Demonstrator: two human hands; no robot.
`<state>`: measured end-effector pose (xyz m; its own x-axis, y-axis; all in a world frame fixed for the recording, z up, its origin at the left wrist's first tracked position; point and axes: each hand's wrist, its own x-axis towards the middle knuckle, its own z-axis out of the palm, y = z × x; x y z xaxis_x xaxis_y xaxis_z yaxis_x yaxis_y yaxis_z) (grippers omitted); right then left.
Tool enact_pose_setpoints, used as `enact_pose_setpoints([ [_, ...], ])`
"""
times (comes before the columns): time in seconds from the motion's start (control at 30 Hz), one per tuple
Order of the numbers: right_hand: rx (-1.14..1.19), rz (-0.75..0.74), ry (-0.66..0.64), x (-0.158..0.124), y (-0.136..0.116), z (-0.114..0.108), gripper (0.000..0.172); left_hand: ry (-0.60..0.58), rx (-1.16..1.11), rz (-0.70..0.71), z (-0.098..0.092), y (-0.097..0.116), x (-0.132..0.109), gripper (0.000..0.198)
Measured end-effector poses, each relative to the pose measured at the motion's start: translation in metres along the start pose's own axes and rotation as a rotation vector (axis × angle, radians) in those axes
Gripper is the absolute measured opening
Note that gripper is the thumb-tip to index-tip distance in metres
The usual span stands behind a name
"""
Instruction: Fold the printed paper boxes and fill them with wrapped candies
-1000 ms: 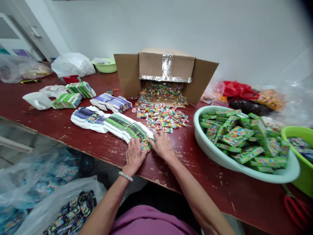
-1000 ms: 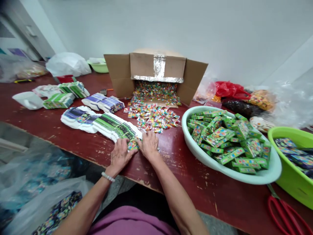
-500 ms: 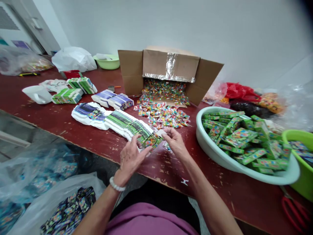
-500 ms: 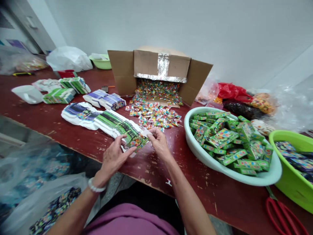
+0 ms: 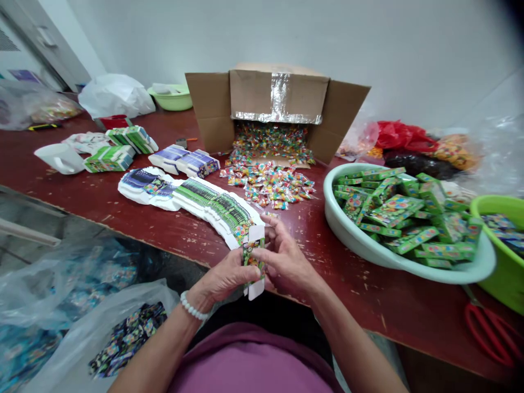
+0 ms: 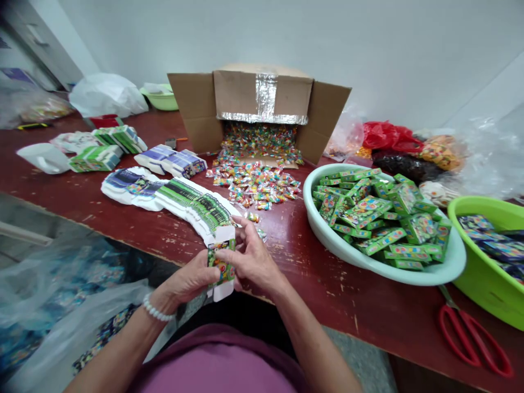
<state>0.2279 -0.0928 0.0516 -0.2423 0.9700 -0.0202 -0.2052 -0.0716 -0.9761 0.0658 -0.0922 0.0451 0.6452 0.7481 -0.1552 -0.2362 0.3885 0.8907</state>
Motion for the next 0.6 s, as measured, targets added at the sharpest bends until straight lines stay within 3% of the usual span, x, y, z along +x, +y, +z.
enact_pose_setpoints([
  [0.07, -0.040, -0.017, 0.070, -0.007, 0.001, 0.005, 0.086, -0.001, 0.021, 0.028, 0.000, 0.001, 0.001, 0.064],
  [0.13, -0.138, -0.090, 0.135, -0.012, 0.002, 0.007, 0.087, -0.021, 0.047, 0.013, 0.000, 0.003, 0.001, 0.061],
  [0.3, -0.661, -0.444, 0.256, -0.017, -0.003, 0.002, 0.046, -0.019, 0.087, 0.041, 0.000, 0.004, -0.002, 0.063],
  [0.47, -0.978, -0.597, 0.100, -0.019, -0.014, -0.006, 0.028, -0.031, 0.100, 0.000, 0.000, -0.001, -0.007, 0.060],
  [0.6, -0.966, -0.530, 0.009, -0.019, -0.017, -0.009, 0.022, -0.008, 0.070, -0.097, -0.004, -0.012, -0.010, 0.061],
])
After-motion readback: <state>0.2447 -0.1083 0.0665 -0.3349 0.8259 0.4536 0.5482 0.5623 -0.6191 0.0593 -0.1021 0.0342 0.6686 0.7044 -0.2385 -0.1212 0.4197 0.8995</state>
